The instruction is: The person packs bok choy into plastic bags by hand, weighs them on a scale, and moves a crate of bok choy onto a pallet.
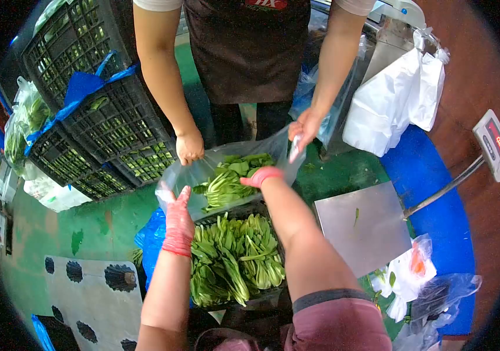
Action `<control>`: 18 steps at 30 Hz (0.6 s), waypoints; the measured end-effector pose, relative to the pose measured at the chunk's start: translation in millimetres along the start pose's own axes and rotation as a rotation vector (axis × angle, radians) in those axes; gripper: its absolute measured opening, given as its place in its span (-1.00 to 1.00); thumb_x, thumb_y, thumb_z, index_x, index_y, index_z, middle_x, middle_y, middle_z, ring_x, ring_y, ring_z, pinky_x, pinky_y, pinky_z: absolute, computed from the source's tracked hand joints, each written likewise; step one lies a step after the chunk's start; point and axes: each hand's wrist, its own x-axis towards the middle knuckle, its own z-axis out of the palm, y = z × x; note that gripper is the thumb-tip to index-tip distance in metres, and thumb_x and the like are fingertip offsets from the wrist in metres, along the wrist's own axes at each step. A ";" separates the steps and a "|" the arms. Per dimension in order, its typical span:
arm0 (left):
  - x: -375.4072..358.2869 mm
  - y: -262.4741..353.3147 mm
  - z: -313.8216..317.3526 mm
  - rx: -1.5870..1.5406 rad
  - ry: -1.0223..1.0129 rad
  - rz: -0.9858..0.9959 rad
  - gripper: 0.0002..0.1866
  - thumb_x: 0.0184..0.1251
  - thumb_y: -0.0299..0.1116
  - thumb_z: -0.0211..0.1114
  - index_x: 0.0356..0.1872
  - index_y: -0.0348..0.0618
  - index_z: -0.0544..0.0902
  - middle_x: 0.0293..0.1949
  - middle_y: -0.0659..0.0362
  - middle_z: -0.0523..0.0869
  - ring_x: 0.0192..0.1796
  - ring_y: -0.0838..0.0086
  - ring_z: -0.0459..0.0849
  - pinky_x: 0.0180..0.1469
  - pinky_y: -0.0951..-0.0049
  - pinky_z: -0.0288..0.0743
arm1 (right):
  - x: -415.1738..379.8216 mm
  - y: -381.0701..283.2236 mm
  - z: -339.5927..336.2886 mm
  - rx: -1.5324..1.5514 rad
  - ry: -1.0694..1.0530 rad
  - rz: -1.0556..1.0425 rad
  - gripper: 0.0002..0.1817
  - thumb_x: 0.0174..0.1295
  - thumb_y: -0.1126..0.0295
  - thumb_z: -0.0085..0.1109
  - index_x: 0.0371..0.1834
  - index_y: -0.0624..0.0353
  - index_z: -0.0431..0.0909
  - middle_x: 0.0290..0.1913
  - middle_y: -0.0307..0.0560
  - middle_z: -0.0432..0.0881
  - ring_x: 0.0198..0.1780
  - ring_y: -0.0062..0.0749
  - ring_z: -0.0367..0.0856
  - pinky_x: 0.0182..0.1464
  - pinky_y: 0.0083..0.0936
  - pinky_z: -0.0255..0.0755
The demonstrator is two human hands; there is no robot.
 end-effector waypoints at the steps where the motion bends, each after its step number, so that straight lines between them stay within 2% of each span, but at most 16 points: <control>1: -5.6 25.0 1.6 -0.057 -0.061 -0.113 -0.04 0.22 -0.25 0.32 0.51 -0.04 -0.15 0.51 0.02 -0.11 0.51 0.28 -0.11 0.45 0.33 -0.14 | -3.4 4.0 -18.0 -0.281 -0.109 -0.127 0.02 -0.05 -0.55 -0.09 0.25 0.10 0.44 0.33 -0.08 0.40 0.36 -0.13 0.32 0.35 -0.35 0.18; 2: -1.4 30.4 -1.3 -0.020 -0.053 -0.226 -0.03 0.20 -0.23 0.32 0.51 0.03 -0.14 0.50 0.02 -0.09 0.51 0.30 -0.09 0.44 0.21 -0.11 | 0.1 8.4 -28.6 -0.413 -0.094 -0.193 0.01 -0.05 -0.56 -0.10 0.19 0.11 0.51 0.29 -0.05 0.44 0.33 -0.15 0.37 0.31 -0.30 0.23; 3: 2.4 39.6 -1.8 -0.026 -0.052 -0.220 -0.03 0.20 -0.23 0.32 0.51 0.03 -0.14 0.50 0.02 -0.09 0.51 0.30 -0.09 0.44 0.21 -0.11 | -37.4 -1.6 -56.0 -0.504 -0.073 -0.240 -0.04 -0.04 -0.53 -0.09 0.14 0.11 0.55 0.20 0.00 0.53 0.24 -0.13 0.46 0.24 -0.31 0.31; 5: 0.0 49.2 -8.5 -0.196 -0.163 -0.189 -0.08 0.23 -0.19 0.29 0.51 0.08 -0.10 0.50 0.02 -0.08 0.51 0.30 -0.07 0.43 0.13 -0.10 | -53.8 -10.4 -78.0 -0.549 -0.001 -0.326 -0.24 0.13 -0.32 -0.01 0.15 0.11 0.52 0.15 -0.02 0.57 0.19 -0.10 0.51 0.20 -0.29 0.37; 6: 7.8 35.9 -18.9 -0.270 -0.233 -0.171 -0.20 0.30 -0.26 0.22 0.49 -0.03 -0.01 0.47 0.00 0.03 0.48 0.27 0.05 0.42 0.19 -0.03 | -65.1 -9.7 -83.6 -0.466 0.248 -0.429 -0.35 0.18 -0.18 0.00 0.12 0.12 0.53 0.07 0.00 0.61 0.09 -0.07 0.56 0.12 -0.25 0.42; 7: 4.6 38.7 -24.1 -0.277 -0.222 -0.172 -0.20 0.30 -0.26 0.22 0.49 -0.03 -0.01 0.47 0.00 0.03 0.48 0.27 0.05 0.42 0.19 -0.03 | -78.3 -7.2 -89.9 -0.375 0.496 -0.534 -0.47 0.23 -0.04 0.00 0.09 0.13 0.53 -0.02 0.02 0.65 -0.02 -0.03 0.61 0.03 -0.21 0.48; 9: -14.3 52.0 -39.8 -0.058 -0.398 0.111 -0.25 0.34 -0.24 0.20 0.47 -0.14 0.05 0.43 -0.01 0.16 0.43 0.22 0.18 0.41 0.22 0.06 | -109.0 22.3 -94.6 -0.120 0.993 -0.915 -0.58 0.26 0.15 -0.02 0.10 0.12 0.52 -0.09 0.05 0.66 -0.12 -0.01 0.63 -0.07 -0.17 0.51; 10: -27.0 54.0 -46.3 -0.027 -0.356 0.202 -0.29 0.35 -0.23 0.19 0.42 -0.28 0.12 0.38 -0.02 0.26 0.39 0.21 0.28 0.42 0.30 0.07 | -155.8 30.5 -105.9 -0.069 1.062 -0.826 -0.63 0.26 0.21 0.01 0.06 0.13 0.54 -0.09 0.01 0.67 -0.12 -0.04 0.63 -0.06 -0.21 0.51; 11: -37.6 54.2 -61.6 -0.068 -0.393 0.196 -0.36 0.37 -0.43 0.12 0.43 -0.25 0.11 0.40 -0.02 0.23 0.42 0.24 0.23 0.42 0.29 0.08 | -198.1 45.4 -105.9 0.046 1.270 -0.827 -0.68 0.25 0.29 0.07 0.03 0.14 0.57 -0.09 -0.01 0.68 -0.13 -0.15 0.66 -0.07 -0.32 0.52; 12: -49.3 54.4 -76.3 -0.031 -0.400 0.177 -0.37 0.37 -0.44 0.11 0.43 -0.26 0.12 0.39 -0.02 0.25 0.42 0.24 0.23 0.42 0.29 0.08 | -213.5 64.1 -92.6 0.396 1.396 -0.858 -0.73 0.23 0.41 0.13 -0.02 0.18 0.59 -0.15 -0.01 0.70 -0.20 -0.21 0.67 -0.12 -0.40 0.53; 13: -59.8 49.8 -92.5 0.006 -0.406 0.150 -0.38 0.37 -0.44 0.11 0.42 -0.27 0.14 0.39 -0.03 0.26 0.42 0.23 0.22 0.42 0.28 0.08 | -244.5 78.6 -78.5 0.558 1.451 -0.798 -0.73 0.19 0.49 0.17 -0.03 0.23 0.60 -0.21 0.01 0.70 -0.25 -0.21 0.65 -0.16 -0.45 0.52; 15: -71.7 27.3 -125.9 0.128 -0.337 0.042 -0.39 0.37 -0.41 0.12 0.40 -0.30 0.17 0.36 -0.03 0.30 0.41 0.26 0.24 0.41 0.30 0.10 | -277.1 104.3 -21.2 0.935 1.314 -0.982 -0.66 0.19 0.46 0.21 0.04 0.29 0.55 -0.16 0.05 0.69 -0.19 -0.18 0.66 -0.11 -0.43 0.52; 17: -70.3 -14.5 -164.0 0.253 -0.269 -0.003 -0.40 0.36 -0.40 0.13 0.38 -0.33 0.19 0.35 -0.03 0.31 0.41 0.28 0.25 0.40 0.29 0.11 | -292.9 96.3 11.6 0.365 0.949 -1.112 -0.55 0.21 0.31 0.24 0.12 0.32 0.49 -0.10 0.12 0.67 -0.14 -0.22 0.67 -0.04 -0.43 0.50; 18: -70.2 -31.8 -179.6 0.432 -0.250 0.041 -0.37 0.34 -0.30 0.19 0.37 -0.28 0.23 0.35 -0.10 0.31 0.42 0.13 0.22 0.41 0.23 0.09 | -287.5 82.1 37.6 0.509 0.600 -0.953 -0.41 0.18 0.21 0.27 0.21 0.34 0.39 -0.01 0.20 0.61 -0.06 -0.19 0.64 0.03 -0.41 0.47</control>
